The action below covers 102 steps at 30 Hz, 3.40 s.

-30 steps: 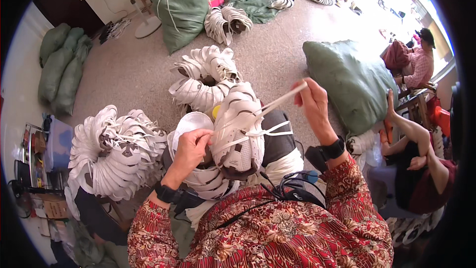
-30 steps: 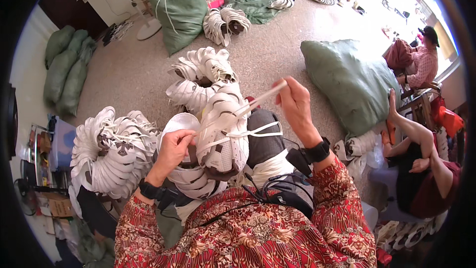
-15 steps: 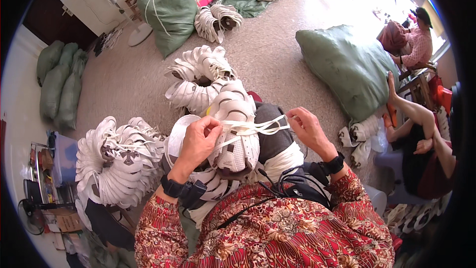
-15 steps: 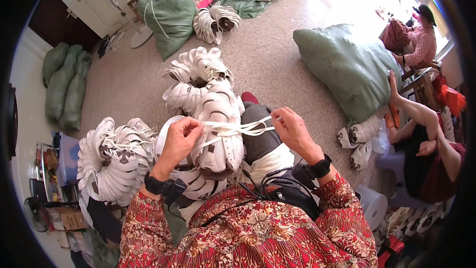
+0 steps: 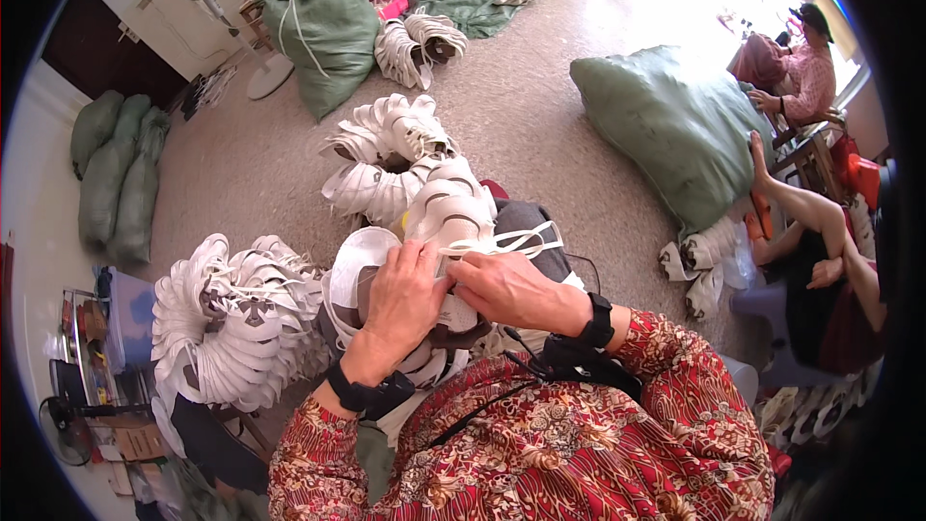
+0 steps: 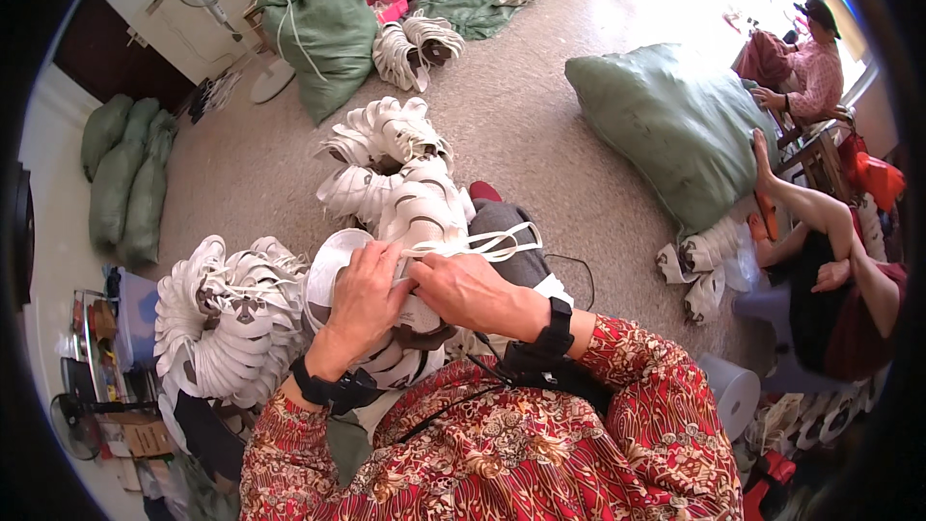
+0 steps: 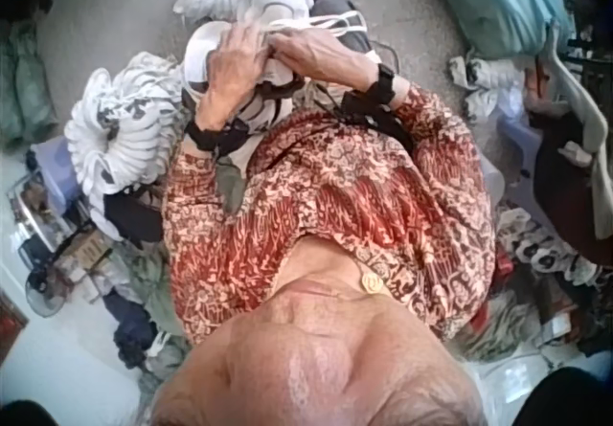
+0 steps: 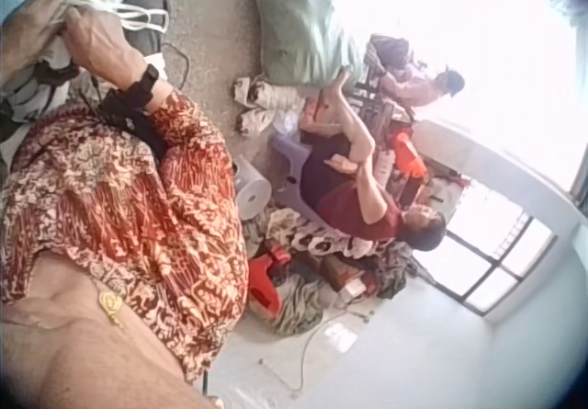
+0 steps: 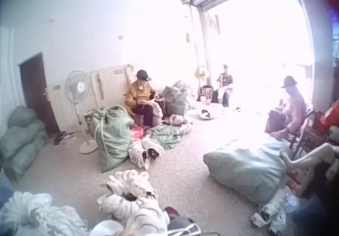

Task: The recorder is threading laces or cords through shoe uppers as part of a manufacturing process.

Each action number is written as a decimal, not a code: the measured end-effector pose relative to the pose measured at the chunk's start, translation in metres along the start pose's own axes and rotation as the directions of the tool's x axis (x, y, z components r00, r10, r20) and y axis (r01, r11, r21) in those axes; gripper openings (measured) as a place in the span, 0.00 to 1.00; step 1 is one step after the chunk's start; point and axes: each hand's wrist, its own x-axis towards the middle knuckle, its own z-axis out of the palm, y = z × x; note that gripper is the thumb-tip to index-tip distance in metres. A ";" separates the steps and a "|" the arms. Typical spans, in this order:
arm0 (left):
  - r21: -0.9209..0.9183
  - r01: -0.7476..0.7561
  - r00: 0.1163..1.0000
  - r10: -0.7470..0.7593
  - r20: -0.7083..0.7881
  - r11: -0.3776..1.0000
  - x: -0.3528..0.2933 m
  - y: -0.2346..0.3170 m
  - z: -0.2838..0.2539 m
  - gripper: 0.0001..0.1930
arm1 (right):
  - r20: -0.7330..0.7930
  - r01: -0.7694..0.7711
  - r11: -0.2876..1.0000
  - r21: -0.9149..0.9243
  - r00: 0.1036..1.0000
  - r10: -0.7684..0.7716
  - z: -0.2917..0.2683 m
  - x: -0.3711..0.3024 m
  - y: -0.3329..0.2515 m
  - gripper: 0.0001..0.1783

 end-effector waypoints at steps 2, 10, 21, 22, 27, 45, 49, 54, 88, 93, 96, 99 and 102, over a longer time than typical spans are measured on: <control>-0.034 0.011 0.999 -0.009 0.048 0.999 0.001 0.000 -0.005 0.17 | 0.085 0.014 0.999 -0.038 0.996 -0.011 0.001 0.003 0.000 0.09; -0.155 0.030 0.968 0.011 0.252 0.987 0.010 -0.015 -0.012 0.17 | 0.001 0.050 0.993 0.103 0.999 -0.050 0.007 0.007 0.007 0.09; 0.100 -0.041 0.989 0.026 0.148 0.994 0.008 -0.015 0.000 0.25 | 0.153 0.028 0.978 0.209 0.986 -0.060 0.000 -0.009 -0.002 0.07; 0.101 -0.047 0.988 0.031 0.152 0.994 0.005 -0.015 0.005 0.25 | 0.119 -0.011 0.973 0.230 0.993 -0.017 0.003 -0.008 -0.003 0.08; 0.423 -0.074 0.996 0.044 0.080 0.903 0.003 -0.010 0.019 0.24 | 0.048 0.023 0.997 0.077 0.998 -0.027 0.010 -0.008 -0.008 0.12; -0.062 0.034 0.999 -0.032 0.031 0.998 0.005 -0.025 0.006 0.10 | 0.103 0.038 0.971 -0.236 0.995 -0.013 0.013 0.013 0.003 0.06; -0.125 0.056 0.998 -0.050 0.046 0.991 0.003 -0.026 0.008 0.11 | -0.026 -0.068 0.976 -0.207 0.998 0.064 0.028 0.026 0.001 0.07; -0.225 0.063 0.996 -0.048 0.071 0.972 0.005 -0.020 0.004 0.10 | -0.041 -0.131 0.943 -0.306 0.991 0.124 0.037 0.025 0.008 0.10; -0.039 0.005 0.993 -0.010 -0.118 0.999 -0.016 0.025 0.015 0.11 | -0.398 -0.027 0.900 0.436 0.890 0.220 -0.040 -0.018 0.037 0.07; -0.088 -0.171 0.966 0.150 -0.208 0.981 0.006 0.022 0.031 0.11 | -0.491 -0.109 0.984 -0.138 0.871 0.027 -0.003 -0.049 0.089 0.18; -0.187 -0.141 0.976 0.105 -0.189 0.972 0.011 0.008 0.041 0.11 | -0.430 -0.255 0.951 -0.177 0.889 0.159 0.016 -0.061 0.112 0.25; -0.222 -0.129 0.988 0.105 -0.117 0.967 0.012 0.000 0.046 0.09 | -0.371 -0.254 0.944 -0.212 0.914 0.162 0.021 -0.065 0.130 0.27; -0.226 -0.197 0.970 0.156 -0.187 0.954 0.032 0.021 0.035 0.09 | -0.418 -0.236 0.958 -0.162 0.896 0.150 0.028 -0.068 0.147 0.29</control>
